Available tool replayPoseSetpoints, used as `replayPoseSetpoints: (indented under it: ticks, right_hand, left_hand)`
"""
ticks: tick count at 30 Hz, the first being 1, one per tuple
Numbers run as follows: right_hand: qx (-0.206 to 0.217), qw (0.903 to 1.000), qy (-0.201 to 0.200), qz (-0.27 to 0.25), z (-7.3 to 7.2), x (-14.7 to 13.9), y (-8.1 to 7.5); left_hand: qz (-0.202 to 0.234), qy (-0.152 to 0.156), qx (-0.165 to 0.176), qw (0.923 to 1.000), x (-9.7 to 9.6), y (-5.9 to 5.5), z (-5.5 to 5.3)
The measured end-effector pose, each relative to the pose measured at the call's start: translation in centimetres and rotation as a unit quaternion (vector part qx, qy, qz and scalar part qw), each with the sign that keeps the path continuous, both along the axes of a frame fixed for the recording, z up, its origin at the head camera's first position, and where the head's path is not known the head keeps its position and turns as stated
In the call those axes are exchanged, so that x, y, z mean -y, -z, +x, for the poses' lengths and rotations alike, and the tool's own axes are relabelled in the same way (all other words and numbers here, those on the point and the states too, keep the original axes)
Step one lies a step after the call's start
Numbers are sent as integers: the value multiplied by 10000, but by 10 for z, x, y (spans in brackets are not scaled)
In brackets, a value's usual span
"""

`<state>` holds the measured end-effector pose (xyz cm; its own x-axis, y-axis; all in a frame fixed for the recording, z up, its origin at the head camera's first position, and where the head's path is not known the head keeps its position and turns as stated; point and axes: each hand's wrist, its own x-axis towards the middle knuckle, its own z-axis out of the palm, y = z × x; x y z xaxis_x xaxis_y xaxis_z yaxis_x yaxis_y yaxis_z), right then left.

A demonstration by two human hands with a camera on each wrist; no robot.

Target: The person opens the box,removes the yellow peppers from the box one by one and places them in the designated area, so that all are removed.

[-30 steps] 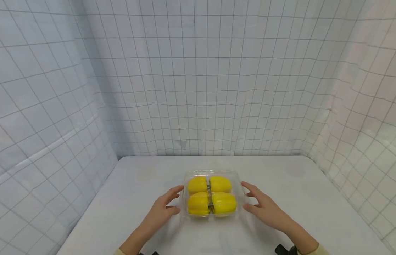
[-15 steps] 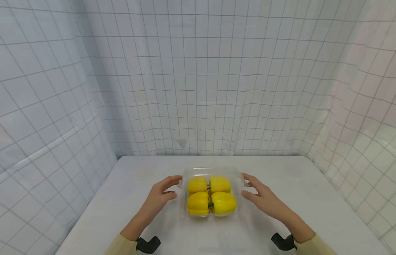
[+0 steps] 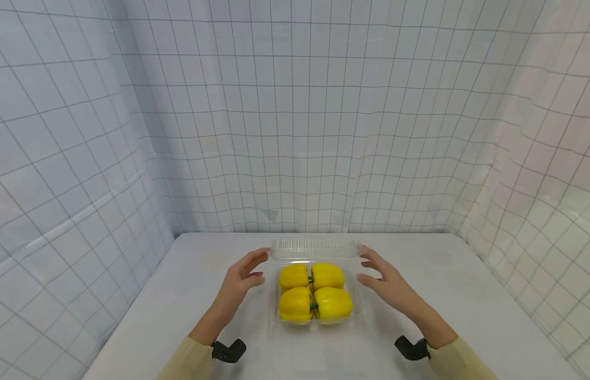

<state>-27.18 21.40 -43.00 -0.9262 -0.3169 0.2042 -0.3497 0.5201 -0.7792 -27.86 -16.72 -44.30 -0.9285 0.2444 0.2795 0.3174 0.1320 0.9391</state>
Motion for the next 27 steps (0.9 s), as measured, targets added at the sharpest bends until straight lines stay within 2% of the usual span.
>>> replayPoseSetpoints:
  ticks: [3, 9, 19, 27]
  right_hand:
    - [-191, 9997, -70, -110, -6, 0, 1]
    - [-255, 9980, -179, -547, -17, -1, 1]
    - [-378, 9937, -372, -984, -30, -2, 7]
    - [-440, 9926, -540, -998, -45, -5, 18]
  left_hand:
    - [54, 108, -202, 9997, -1, 0, -6]
    - [162, 316, -436, 9984, -3, -2, -18]
    - [328, 351, -286, 9984, -3, 2, -31]
    - [286, 429, -159, 9985, -1, 11, -44]
